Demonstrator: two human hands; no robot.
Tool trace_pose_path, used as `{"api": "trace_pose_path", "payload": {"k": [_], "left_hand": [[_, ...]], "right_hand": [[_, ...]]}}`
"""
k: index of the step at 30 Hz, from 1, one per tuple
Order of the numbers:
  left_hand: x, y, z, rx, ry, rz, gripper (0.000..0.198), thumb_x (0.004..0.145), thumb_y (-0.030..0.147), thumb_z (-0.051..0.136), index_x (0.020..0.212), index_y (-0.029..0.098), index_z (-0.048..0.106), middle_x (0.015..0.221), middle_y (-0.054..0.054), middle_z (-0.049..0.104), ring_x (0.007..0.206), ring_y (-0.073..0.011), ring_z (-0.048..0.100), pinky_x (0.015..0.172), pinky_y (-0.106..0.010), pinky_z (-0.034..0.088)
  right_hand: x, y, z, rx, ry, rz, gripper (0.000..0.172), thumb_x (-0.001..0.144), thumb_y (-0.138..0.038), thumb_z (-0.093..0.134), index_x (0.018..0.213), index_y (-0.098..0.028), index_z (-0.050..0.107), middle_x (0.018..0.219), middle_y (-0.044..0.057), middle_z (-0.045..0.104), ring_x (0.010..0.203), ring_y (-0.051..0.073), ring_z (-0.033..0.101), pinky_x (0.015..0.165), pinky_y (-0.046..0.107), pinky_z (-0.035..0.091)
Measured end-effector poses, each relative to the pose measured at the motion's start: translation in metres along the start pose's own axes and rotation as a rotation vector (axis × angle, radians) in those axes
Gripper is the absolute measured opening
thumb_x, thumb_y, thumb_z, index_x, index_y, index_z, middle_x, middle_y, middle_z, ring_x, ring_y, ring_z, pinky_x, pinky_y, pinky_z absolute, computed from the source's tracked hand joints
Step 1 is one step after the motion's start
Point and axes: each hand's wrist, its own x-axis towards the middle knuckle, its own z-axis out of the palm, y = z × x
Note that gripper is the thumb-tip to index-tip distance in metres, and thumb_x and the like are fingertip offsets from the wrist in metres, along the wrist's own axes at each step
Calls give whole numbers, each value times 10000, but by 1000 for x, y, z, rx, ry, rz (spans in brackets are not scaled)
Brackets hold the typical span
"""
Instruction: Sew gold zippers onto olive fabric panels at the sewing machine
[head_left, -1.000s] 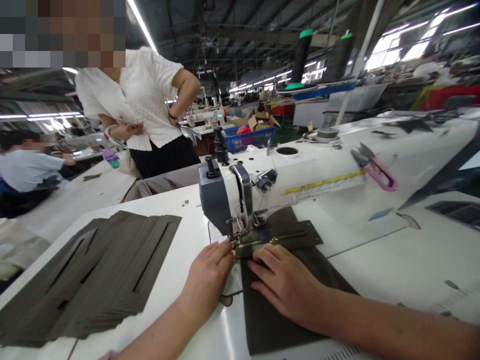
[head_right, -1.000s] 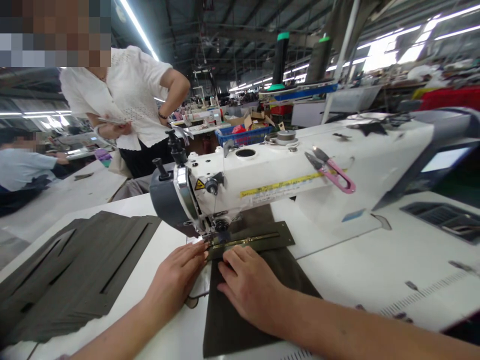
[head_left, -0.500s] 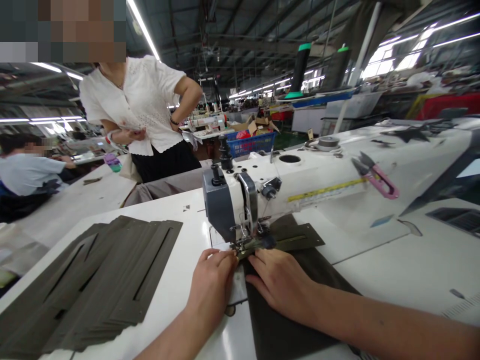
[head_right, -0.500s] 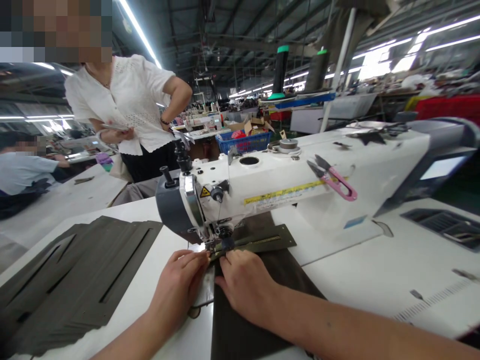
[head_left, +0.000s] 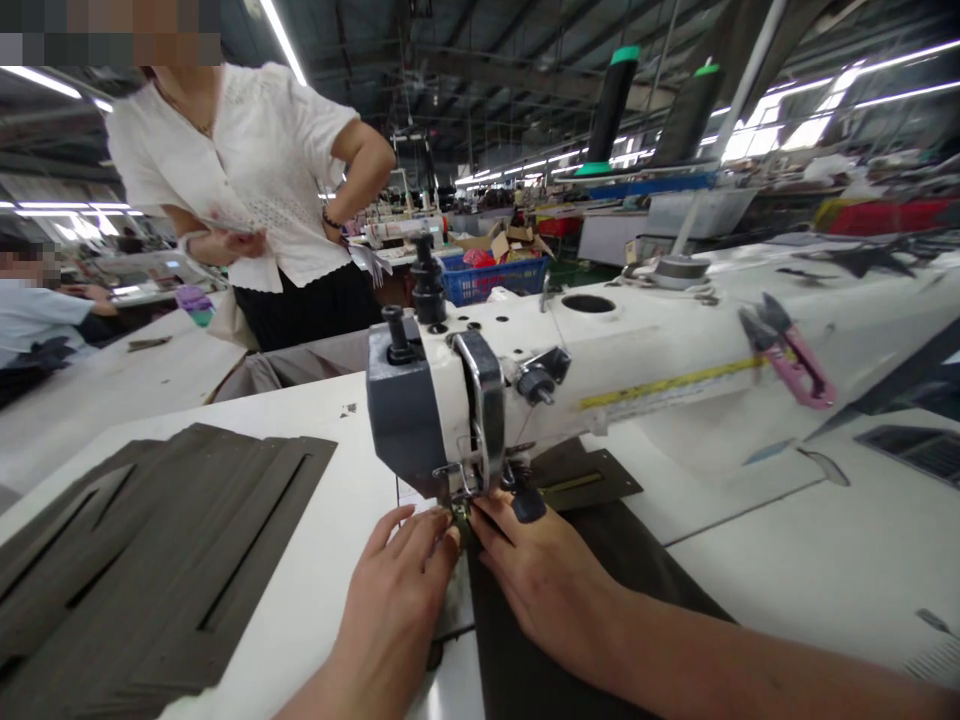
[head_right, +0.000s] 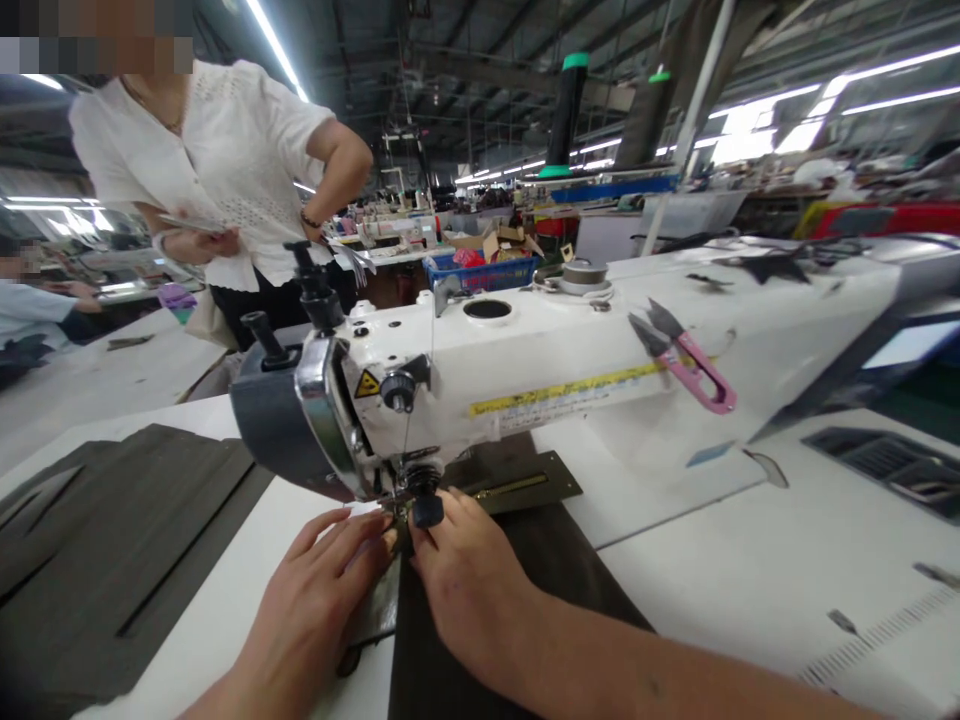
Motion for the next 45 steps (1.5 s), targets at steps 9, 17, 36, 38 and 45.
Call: {"api": "trace_pose_path", "payload": {"k": [9,17,36,38,45], "left_hand": [[7,1,0,35,-19,23,292,912,103,335,847,122,619,898,-88,634,874,-186,599,883,-389,453],[10,1,-2,34,-47,20,212,878,73,392,832,117,594,860,-74,624,848,-179,599,883,-368,456],[11,-7,5,-16,-31,8,183,874,99,435,768,118,583,811,-70,617,786,-185,591,833,-380,483],[11,-7,5,-19,-24,0,162,865,98,458,763,118,582,810,-74,616,794,-186,587,830,-374,484],[8,-7,3,-8,-28,-9,123,834,58,489,809,117,594,842,-71,622,796,-177,592,851,-373,474]], "right_hand": [[3,4,0,-33,61,-35,198,795,-59,448,857,-121,625,991,130,615,829,227,553,761,379,483],[4,4,-3,14,37,-17,253,838,-77,366,923,-111,602,962,126,611,849,231,555,771,385,480],[3,10,3,111,13,27,262,846,-106,387,1021,-176,568,1004,94,592,885,225,565,800,393,478],[3,10,2,118,31,30,240,843,-101,381,972,-174,570,978,93,599,874,218,572,785,374,482],[3,14,-17,529,404,322,245,925,-253,302,759,-202,474,713,42,573,678,169,569,639,269,471]]}}
